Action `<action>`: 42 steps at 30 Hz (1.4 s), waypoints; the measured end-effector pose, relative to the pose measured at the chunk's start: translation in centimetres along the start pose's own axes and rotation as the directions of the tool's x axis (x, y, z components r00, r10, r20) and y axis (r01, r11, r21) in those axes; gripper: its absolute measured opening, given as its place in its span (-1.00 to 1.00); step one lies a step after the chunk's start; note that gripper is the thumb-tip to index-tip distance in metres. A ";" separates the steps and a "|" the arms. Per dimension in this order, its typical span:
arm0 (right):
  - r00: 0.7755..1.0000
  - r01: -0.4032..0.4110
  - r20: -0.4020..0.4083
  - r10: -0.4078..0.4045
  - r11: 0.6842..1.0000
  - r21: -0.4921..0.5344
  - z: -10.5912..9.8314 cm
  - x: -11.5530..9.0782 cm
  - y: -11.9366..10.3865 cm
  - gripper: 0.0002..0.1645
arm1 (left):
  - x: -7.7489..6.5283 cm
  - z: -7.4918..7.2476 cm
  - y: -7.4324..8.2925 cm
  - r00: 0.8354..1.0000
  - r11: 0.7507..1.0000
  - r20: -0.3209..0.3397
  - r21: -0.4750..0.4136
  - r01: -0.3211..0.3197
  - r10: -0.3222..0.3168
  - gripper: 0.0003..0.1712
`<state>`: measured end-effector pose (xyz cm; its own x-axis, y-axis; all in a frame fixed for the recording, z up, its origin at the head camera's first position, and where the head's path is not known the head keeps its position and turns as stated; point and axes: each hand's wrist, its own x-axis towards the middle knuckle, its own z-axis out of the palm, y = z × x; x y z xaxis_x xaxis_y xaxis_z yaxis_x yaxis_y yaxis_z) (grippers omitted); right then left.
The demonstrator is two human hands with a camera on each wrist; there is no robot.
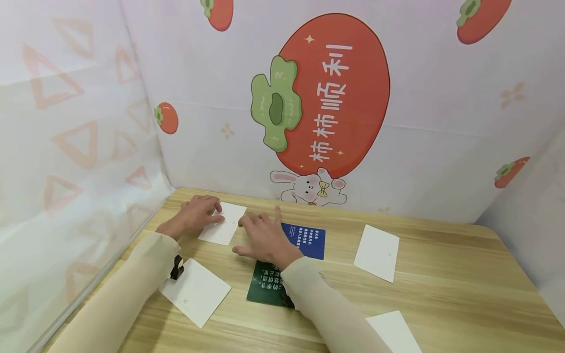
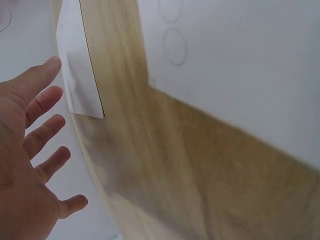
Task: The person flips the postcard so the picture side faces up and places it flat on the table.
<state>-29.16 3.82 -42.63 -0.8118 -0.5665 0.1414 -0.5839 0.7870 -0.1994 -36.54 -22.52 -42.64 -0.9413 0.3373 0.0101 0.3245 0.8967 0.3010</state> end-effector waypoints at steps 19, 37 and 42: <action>0.999 -0.035 0.024 0.039 0.988 -0.148 1.7 2.9 -3.2 -0.26 | 1.5 -0.1 -0.5 0.999 0.999 -0.013 -0.020 0.043 -0.043 -0.71; 0.997 -0.057 0.045 0.064 0.990 -0.132 3.0 3.0 -3.0 -0.23 | 1.8 0.4 -1.7 1.000 0.996 0.012 -0.081 0.027 -0.026 -0.80; 0.997 -0.063 0.045 0.068 0.992 -0.108 3.2 3.1 -3.0 -0.27 | 1.8 0.5 -1.8 0.998 0.995 0.041 -0.086 0.046 -0.042 -0.81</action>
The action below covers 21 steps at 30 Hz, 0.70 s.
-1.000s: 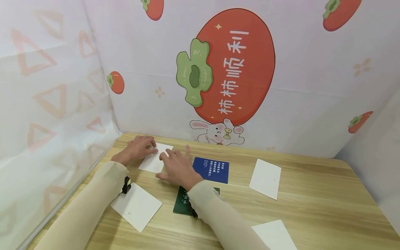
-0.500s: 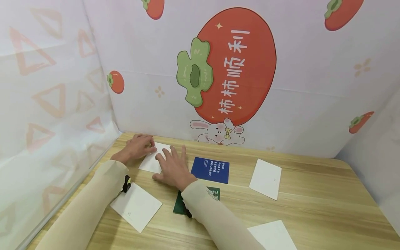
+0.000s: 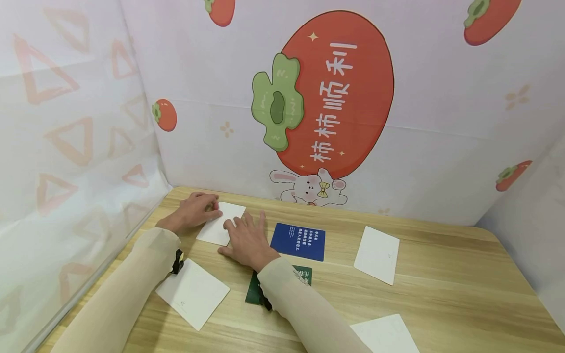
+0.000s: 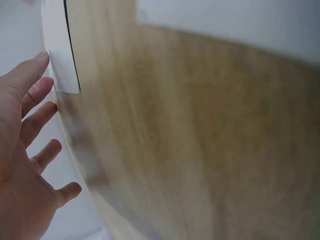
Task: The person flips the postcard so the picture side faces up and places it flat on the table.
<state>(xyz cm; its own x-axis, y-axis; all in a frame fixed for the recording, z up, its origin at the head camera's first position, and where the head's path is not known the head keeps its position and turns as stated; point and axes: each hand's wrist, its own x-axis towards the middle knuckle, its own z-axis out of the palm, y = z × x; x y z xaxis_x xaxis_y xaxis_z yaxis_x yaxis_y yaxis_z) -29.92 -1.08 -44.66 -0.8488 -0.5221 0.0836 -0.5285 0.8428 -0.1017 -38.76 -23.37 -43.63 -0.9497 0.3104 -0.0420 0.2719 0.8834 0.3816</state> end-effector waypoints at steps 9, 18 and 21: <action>1.000 0.004 -0.021 -0.004 1.000 -0.020 0.2 -0.1 -0.3 -0.32 | 0.1 -0.1 -0.1 1.000 1.000 -0.010 -0.015 0.002 -0.002 -0.81; 1.000 -0.012 -0.005 0.012 1.000 -0.014 0.3 0.0 -0.2 -0.39 | 0.4 -0.1 0.1 0.999 1.000 -0.036 0.018 -0.015 0.016 -0.76; 1.000 -0.013 0.000 0.013 1.000 -0.001 0.3 -0.1 -0.2 -0.41 | 0.5 0.1 -0.1 0.998 0.999 -0.048 0.016 -0.035 0.036 -0.77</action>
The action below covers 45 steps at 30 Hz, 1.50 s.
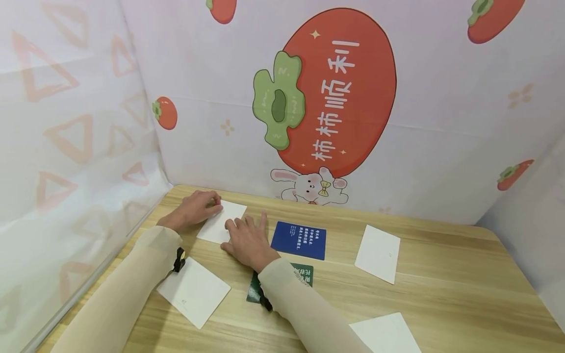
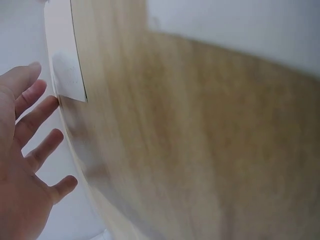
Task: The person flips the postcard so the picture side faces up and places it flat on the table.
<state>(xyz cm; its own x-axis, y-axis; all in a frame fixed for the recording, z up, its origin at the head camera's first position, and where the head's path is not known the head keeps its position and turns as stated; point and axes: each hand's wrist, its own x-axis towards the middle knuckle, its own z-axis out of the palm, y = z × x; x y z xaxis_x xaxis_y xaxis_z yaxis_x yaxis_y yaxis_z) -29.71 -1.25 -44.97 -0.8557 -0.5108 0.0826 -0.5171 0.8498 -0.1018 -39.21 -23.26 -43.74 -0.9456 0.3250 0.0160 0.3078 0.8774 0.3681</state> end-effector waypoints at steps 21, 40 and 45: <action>1.000 -0.023 0.021 0.023 1.000 -0.005 -0.1 -0.4 -0.3 -0.50 | -1.0 0.0 -0.2 0.999 1.000 -0.045 -0.001 -0.026 0.026 -0.63; 1.000 -0.018 0.024 0.017 0.999 0.035 -0.5 -0.8 -0.1 -0.51 | -1.5 -0.4 -0.8 0.995 0.997 -0.078 0.022 -0.068 0.069 -0.77; 1.000 -0.001 0.014 0.000 0.999 0.050 -0.5 -0.9 0.4 -0.42 | -1.6 -0.5 -1.0 0.995 0.997 -0.063 0.033 -0.071 0.073 -0.80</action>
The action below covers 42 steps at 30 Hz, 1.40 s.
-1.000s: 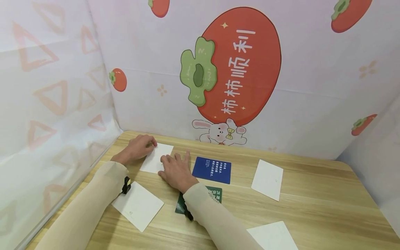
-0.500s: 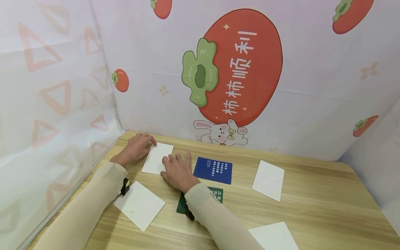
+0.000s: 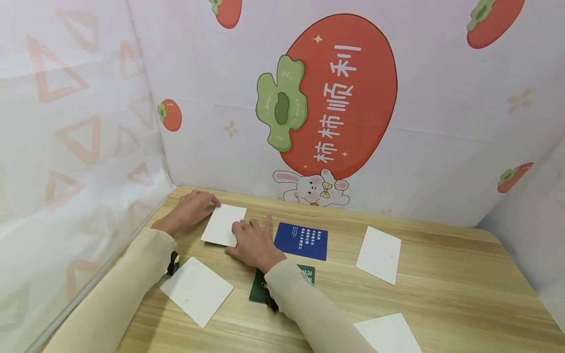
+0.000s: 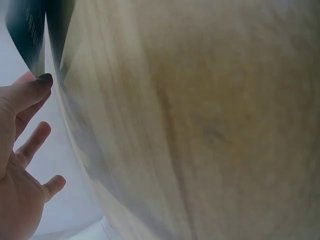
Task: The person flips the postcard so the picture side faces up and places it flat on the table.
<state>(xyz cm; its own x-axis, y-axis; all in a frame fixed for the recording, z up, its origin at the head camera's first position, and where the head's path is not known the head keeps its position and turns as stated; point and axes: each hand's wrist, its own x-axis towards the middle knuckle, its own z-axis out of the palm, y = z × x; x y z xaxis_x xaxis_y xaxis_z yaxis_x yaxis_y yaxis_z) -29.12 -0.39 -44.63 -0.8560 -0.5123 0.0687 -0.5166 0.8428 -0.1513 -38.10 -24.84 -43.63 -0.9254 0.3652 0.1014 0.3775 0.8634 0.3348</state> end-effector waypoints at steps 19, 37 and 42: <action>0.990 0.031 -0.139 -0.034 0.999 -0.022 -1.0 -0.2 1.0 -0.34 | -0.1 -0.2 -0.2 0.999 0.998 0.000 -0.041 -0.036 0.036 -0.79; 0.930 0.100 -0.353 -0.105 0.994 -0.031 -1.1 0.0 1.8 0.03 | -0.9 0.2 -0.7 0.984 0.991 -0.145 -0.070 -0.112 0.101 -0.89; 0.941 0.057 -0.336 -0.044 0.998 0.029 -1.0 0.0 1.9 0.26 | -0.8 0.1 -0.3 0.991 0.992 -0.113 -0.091 -0.088 0.078 -0.87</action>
<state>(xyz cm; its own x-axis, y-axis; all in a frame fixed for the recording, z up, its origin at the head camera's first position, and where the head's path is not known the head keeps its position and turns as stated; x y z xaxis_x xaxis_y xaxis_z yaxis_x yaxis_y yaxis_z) -30.10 1.41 -43.90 -0.7893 -0.4636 0.4026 -0.5636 0.8072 -0.1755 -37.51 -25.37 -43.89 -0.8913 0.3893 0.2323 0.4527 0.7926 0.4084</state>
